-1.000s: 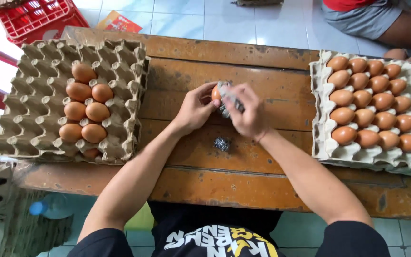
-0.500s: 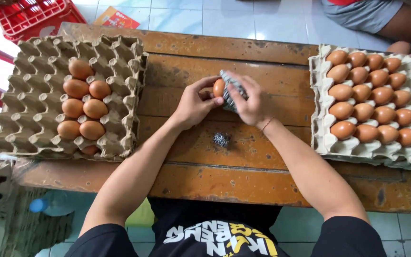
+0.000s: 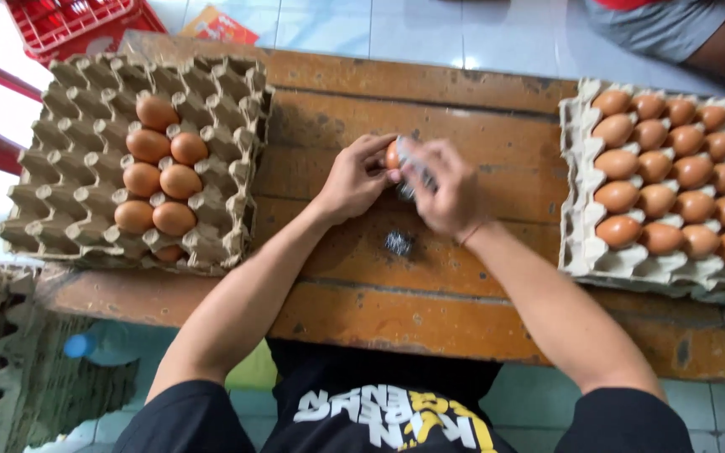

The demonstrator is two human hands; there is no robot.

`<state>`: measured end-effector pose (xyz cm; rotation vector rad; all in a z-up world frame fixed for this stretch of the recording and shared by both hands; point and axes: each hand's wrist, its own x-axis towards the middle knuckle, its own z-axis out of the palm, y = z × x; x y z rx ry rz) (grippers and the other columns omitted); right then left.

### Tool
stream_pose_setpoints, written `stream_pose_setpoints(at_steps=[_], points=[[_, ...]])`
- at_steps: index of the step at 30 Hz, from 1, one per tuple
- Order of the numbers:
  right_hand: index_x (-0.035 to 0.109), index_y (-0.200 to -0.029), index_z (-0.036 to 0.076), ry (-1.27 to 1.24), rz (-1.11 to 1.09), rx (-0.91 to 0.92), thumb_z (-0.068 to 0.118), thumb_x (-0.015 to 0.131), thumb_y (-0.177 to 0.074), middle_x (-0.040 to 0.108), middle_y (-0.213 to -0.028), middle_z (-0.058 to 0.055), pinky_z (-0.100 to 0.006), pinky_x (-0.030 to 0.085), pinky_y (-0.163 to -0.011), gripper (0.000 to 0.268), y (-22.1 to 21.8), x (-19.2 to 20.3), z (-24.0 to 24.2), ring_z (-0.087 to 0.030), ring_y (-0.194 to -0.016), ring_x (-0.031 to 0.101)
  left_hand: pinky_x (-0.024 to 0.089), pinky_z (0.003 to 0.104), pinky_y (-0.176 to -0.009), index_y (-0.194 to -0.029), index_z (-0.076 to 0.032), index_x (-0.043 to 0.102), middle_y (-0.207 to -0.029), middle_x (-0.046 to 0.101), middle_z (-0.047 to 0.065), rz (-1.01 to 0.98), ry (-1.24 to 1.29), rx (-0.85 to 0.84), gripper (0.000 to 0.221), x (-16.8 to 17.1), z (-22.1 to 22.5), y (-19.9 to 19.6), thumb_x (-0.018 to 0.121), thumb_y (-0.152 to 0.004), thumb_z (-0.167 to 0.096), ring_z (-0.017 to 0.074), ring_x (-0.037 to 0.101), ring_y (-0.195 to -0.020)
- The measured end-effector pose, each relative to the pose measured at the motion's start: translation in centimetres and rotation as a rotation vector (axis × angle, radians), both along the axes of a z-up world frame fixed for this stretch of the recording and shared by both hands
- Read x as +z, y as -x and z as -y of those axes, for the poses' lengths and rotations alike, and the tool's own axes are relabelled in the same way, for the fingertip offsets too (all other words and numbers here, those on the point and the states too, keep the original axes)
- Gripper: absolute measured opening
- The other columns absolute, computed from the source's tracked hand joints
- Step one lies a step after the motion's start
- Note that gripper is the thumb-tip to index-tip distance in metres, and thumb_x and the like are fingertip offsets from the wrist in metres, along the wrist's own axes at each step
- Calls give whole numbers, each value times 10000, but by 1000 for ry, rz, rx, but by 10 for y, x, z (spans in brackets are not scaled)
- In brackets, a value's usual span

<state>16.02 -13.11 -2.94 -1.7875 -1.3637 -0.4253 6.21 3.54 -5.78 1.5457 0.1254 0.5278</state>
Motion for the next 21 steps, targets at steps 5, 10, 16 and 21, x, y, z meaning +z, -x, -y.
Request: stream_pose_setpoints(at_steps=[5, 10, 16, 21], points=[[757, -1121, 207, 55, -294, -64, 316, 653, -1025, 702, -973, -42, -438, 571, -784, 179, 3, 12, -2, -306, -909, 721, 642, 440, -895, -1361, -40, 631, -1162, 645, 166, -34, 0, 16, 541, 9, 8, 2, 837, -862, -71, 291, 708, -1005], [763, -1111, 159, -26, -54, 5, 226, 697, -1009, 641, -989, -31, -416, 585, -736, 139, 5, 5, 1, -308, -851, 707, 645, 377, -877, -1382, -47, 622, -1104, 644, 118, -4, 71, -45, 527, 13, 10, 8, 795, -885, -13, 200, 677, -968], [755, -1011, 158, -22, -137, -14, 244, 688, -1012, 667, -925, -56, -402, 577, -717, 109, 4, 9, 0, -328, -838, 717, 667, 386, -855, -1384, -4, 591, -1048, 532, 105, 11, 184, -65, 589, 15, 9, 5, 808, -839, 50, 206, 671, -945], [761, -1088, 208, 27, -210, -102, 304, 614, -1062, 675, -905, -50, -420, 571, -699, 178, -6, 16, -2, -319, -835, 721, 634, 374, -864, -1352, -43, 644, -1080, 649, 145, 13, 112, -133, 594, 22, 12, 12, 889, -811, -47, 205, 671, -981]])
